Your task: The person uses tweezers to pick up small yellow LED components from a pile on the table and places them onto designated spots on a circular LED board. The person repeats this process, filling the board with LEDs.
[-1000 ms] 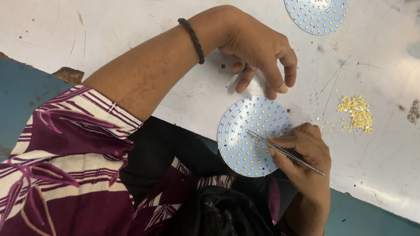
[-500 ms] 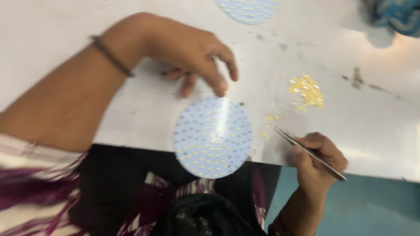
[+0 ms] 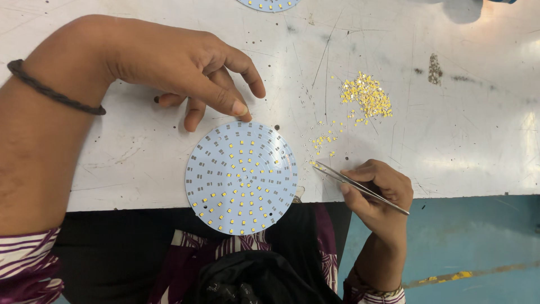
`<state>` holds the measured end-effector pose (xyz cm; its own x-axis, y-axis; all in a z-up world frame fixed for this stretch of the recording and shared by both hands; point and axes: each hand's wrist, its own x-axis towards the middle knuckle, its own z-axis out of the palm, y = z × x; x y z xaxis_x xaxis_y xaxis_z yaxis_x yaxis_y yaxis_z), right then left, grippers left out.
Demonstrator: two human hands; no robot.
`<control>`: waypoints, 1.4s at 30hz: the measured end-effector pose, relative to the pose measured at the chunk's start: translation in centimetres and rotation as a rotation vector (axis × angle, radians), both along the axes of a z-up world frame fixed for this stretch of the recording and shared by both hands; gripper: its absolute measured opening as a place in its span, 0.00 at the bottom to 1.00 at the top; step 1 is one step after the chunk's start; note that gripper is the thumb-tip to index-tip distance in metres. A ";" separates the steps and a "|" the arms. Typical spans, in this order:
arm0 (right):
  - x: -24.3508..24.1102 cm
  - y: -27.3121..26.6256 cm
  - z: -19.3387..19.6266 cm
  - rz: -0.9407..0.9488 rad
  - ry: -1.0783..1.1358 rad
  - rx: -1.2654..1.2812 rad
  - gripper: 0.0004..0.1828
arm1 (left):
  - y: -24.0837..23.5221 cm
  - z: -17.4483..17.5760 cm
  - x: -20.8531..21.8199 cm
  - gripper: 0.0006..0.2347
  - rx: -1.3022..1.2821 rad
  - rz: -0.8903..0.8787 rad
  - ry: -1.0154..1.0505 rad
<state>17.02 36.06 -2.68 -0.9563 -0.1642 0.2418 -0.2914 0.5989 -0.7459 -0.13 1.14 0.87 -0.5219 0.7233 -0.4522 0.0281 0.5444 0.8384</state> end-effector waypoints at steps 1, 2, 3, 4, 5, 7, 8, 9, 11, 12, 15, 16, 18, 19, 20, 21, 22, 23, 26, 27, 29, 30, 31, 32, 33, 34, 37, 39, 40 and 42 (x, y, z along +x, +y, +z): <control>0.0 -0.1 0.1 0.000 -0.002 0.007 0.07 | 0.0 0.0 0.0 0.31 0.005 -0.004 0.003; 0.0 -0.1 0.1 0.000 -0.003 0.014 0.07 | 0.0 0.0 0.0 0.32 0.010 -0.008 0.006; 0.0 -0.1 0.1 0.000 -0.004 0.022 0.08 | 0.0 0.1 0.0 0.32 0.014 -0.012 0.008; 0.0 -0.1 0.1 0.008 -0.002 0.019 0.08 | 0.1 0.1 0.0 0.32 -0.008 -0.008 0.014; -0.1 0.0 0.1 0.017 -0.001 0.016 0.08 | 0.1 0.1 0.0 0.32 -0.031 -0.004 0.020; -0.1 0.1 0.0 0.031 0.002 0.018 0.08 | 0.2 0.2 0.1 0.31 -0.048 -0.001 0.024; -0.1 0.2 0.0 0.037 0.004 0.022 0.08 | 0.1 0.2 0.1 0.31 -0.044 -0.002 0.023; -0.1 0.2 0.0 0.044 0.006 0.027 0.08 | 0.1 0.3 0.1 0.31 -0.040 -0.003 0.022; 0.0 0.3 0.0 0.042 0.002 -0.043 0.07 | 0.2 0.3 0.0 0.31 0.006 -0.032 0.028; 0.1 0.1 0.1 0.048 -0.006 -0.081 0.07 | 0.1 0.4 0.1 0.31 0.026 -0.039 0.025; 0.7 -0.9 0.1 0.071 0.024 -0.151 0.07 | -0.1 0.3 0.0 0.27 0.110 -0.061 -0.029; 0.9 -1.4 0.0 0.098 0.015 -0.149 0.07 | -0.2 0.3 0.2 0.27 0.096 -0.032 -0.009; 1.4 -2.6 -0.2 0.149 -0.002 -0.140 0.08 | -0.3 0.3 0.6 0.27 0.072 0.020 0.031; 1.4 -3.0 -0.2 0.185 -0.003 -0.104 0.08 | -0.3 0.4 0.8 0.27 0.064 0.034 0.048; 1.4 -3.4 -0.3 0.218 0.001 -0.066 0.09 | -0.2 0.5 0.9 0.27 0.059 0.044 0.069; 1.3 -3.7 -0.3 0.251 0.006 -0.028 0.09 | -0.3 0.7 1.1 0.27 0.053 0.054 0.090; 1.3 -3.9 -0.1 0.249 0.020 -0.022 0.09 | -0.3 0.8 1.1 0.27 0.071 0.050 0.087; 1.2 -4.0 -0.1 0.247 0.034 -0.016 0.08 | -0.3 0.9 1.1 0.27 0.089 0.047 0.084; 1.2 -4.0 0.1 0.218 0.041 0.005 0.09 | -0.3 0.8 1.1 0.27 0.097 0.052 0.090; 1.3 -4.0 0.0 0.204 0.036 0.010 0.09 | -0.3 0.7 1.1 0.26 0.090 0.056 0.093; 1.3 -4.0 -0.1 0.213 0.040 0.023 0.08 | -0.4 0.6 1.0 0.27 0.128 0.037 0.096; 1.3 -4.0 -0.2 0.218 0.043 0.029 0.08 | -0.4 0.5 1.0 0.27 0.148 0.027 0.098; 1.3 -4.0 -0.2 0.219 0.047 0.036 0.08 | -0.4 0.5 1.0 0.27 0.137 0.033 0.099; 1.2 -4.0 -0.2 0.220 0.051 0.042 0.08 | -0.4 0.5 1.0 0.27 0.124 0.039 0.100; 1.2 -4.1 -0.2 0.221 0.055 0.048 0.08 | -0.3 0.4 1.0 0.27 0.112 0.045 0.102; 1.1 -4.1 -0.1 0.228 0.056 0.045 0.08 | -0.3 0.4 1.0 0.27 0.113 0.049 0.097; 1.0 -4.2 0.0 0.241 0.055 0.046 0.08 | -0.4 0.3 0.9 0.27 0.085 0.057 0.081; 1.2 -4.1 0.1 0.237 0.058 0.063 0.08 | -0.3 0.2 0.8 0.27 0.030 0.055 0.074; 1.2 -4.0 0.0 0.240 0.067 0.050 0.08 | -0.2 0.2 0.6 0.27 0.032 0.025 0.041; 1.3 -3.5 0.0 0.242 0.090 0.026 0.09 | -0.1 0.2 0.0 0.28 0.037 -0.038 -0.022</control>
